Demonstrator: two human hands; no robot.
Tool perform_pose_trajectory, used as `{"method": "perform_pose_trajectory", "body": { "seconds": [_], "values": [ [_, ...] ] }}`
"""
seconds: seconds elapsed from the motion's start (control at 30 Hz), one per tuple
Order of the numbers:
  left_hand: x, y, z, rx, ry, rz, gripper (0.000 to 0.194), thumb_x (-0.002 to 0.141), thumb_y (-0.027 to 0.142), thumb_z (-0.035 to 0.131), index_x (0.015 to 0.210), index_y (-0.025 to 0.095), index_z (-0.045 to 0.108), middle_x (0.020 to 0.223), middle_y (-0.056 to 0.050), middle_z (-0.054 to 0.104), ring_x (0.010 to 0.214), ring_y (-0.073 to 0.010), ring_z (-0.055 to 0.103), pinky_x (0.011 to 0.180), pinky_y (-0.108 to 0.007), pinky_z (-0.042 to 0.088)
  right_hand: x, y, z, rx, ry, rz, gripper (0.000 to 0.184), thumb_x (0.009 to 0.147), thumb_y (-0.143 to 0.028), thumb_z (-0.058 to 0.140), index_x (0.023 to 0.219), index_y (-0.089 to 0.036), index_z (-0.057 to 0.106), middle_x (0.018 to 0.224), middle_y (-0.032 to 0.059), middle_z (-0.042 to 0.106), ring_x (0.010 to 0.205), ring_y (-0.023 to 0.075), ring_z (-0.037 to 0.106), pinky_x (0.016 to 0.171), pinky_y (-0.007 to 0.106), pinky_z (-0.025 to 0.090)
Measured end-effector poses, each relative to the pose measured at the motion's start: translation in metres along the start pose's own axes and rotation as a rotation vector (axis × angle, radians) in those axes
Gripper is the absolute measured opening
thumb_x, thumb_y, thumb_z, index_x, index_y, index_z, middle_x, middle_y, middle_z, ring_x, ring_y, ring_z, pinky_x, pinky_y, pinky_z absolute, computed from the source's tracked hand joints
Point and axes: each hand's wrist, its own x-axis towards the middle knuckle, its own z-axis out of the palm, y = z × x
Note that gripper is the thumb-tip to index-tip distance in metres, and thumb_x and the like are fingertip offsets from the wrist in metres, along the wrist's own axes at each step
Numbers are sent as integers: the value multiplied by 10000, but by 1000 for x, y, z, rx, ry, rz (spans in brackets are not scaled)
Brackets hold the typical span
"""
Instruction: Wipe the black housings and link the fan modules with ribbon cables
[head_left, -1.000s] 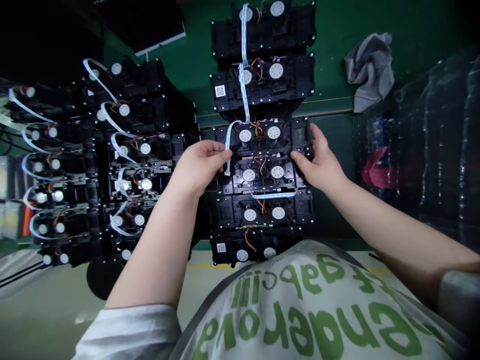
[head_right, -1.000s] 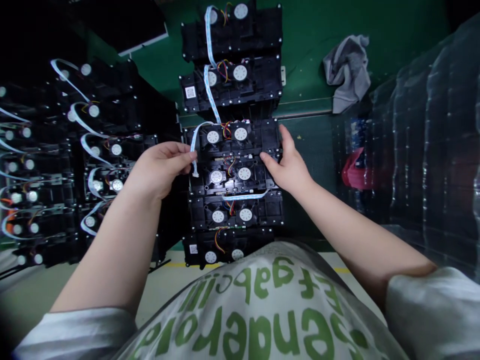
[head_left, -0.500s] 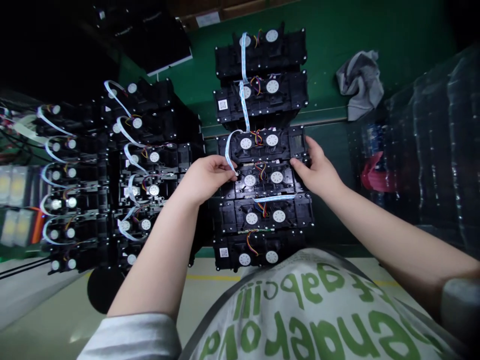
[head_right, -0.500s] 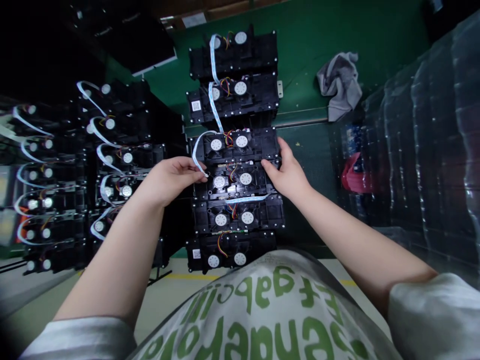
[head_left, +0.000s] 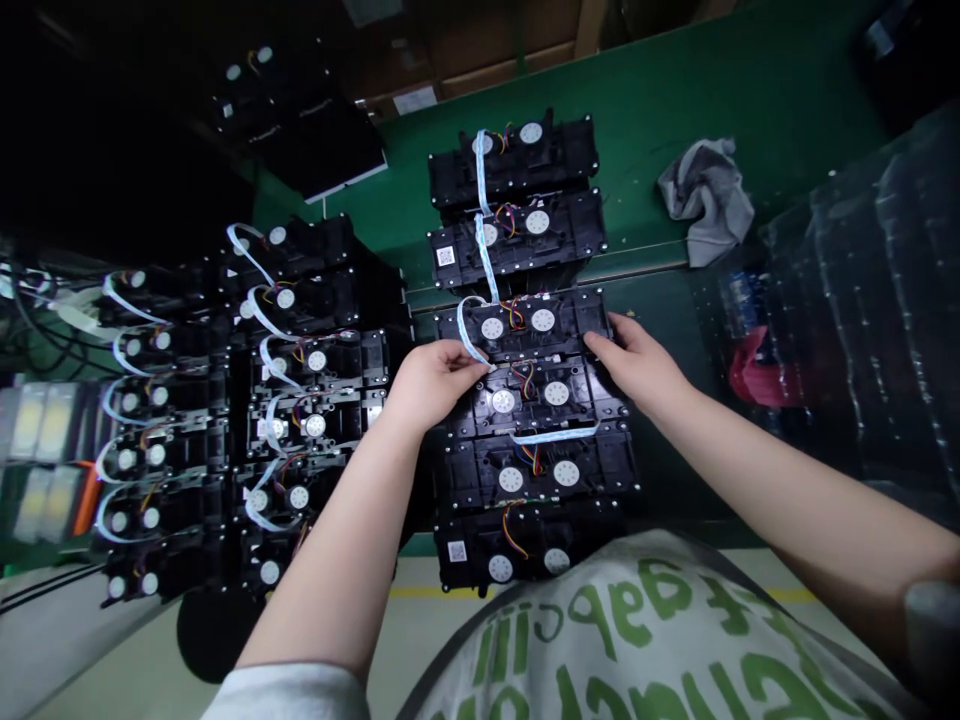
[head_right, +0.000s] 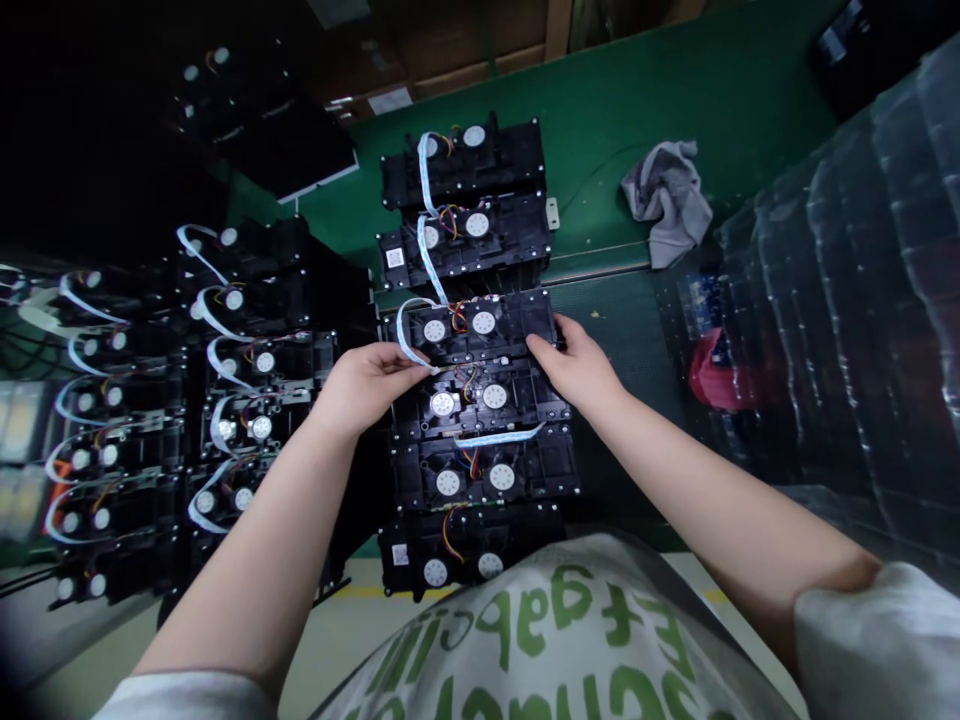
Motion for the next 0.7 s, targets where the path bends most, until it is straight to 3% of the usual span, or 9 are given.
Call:
{"method": "perform_pose_trajectory", "body": {
  "seconds": [0.17, 0.27, 0.4, 0.5, 0.7],
  "values": [
    [7, -1, -5, -11, 57, 22, 160, 676, 297, 605, 763, 165, 631, 728, -20, 651, 682, -142, 594, 668, -275, 450, 11, -7, 0, 104, -108, 88, 366, 698, -527, 532, 905, -234, 604, 811, 30, 656, 776, 241, 597, 716, 430, 479],
    [12, 1, -8, -12, 81, 33, 162, 674, 292, 609, 772, 165, 632, 731, -17, 648, 683, -137, 592, 668, -268, 447, 16, -18, 0, 202, -127, 135, 357, 676, -522, 569, 876, -229, 610, 850, 31, 654, 797, 228, 592, 724, 412, 477],
    [13, 5, -7, 6, -41, -17, 161, 681, 300, 600, 760, 165, 636, 726, -22, 659, 681, -151, 600, 657, -273, 458, 23, -30, 0, 396, -134, 272, 315, 668, -471, 604, 864, -226, 592, 931, 27, 639, 873, 202, 574, 720, 359, 481],
    [9, 9, -4, 137, -51, -15, 172, 701, 323, 578, 765, 179, 647, 722, -21, 665, 681, -158, 603, 649, -276, 457, 24, -33, 1, 481, -127, 321, 276, 663, -433, 618, 836, -221, 583, 919, 18, 635, 880, 183, 568, 726, 332, 479],
    [9, 14, -3, 448, -34, 76, 171, 730, 325, 553, 775, 206, 667, 769, -29, 670, 727, -169, 605, 653, -275, 447, 19, -30, 3, 489, -47, 287, 312, 639, -411, 649, 864, -215, 556, 910, 14, 619, 823, 167, 574, 711, 317, 487]
  ]
}}
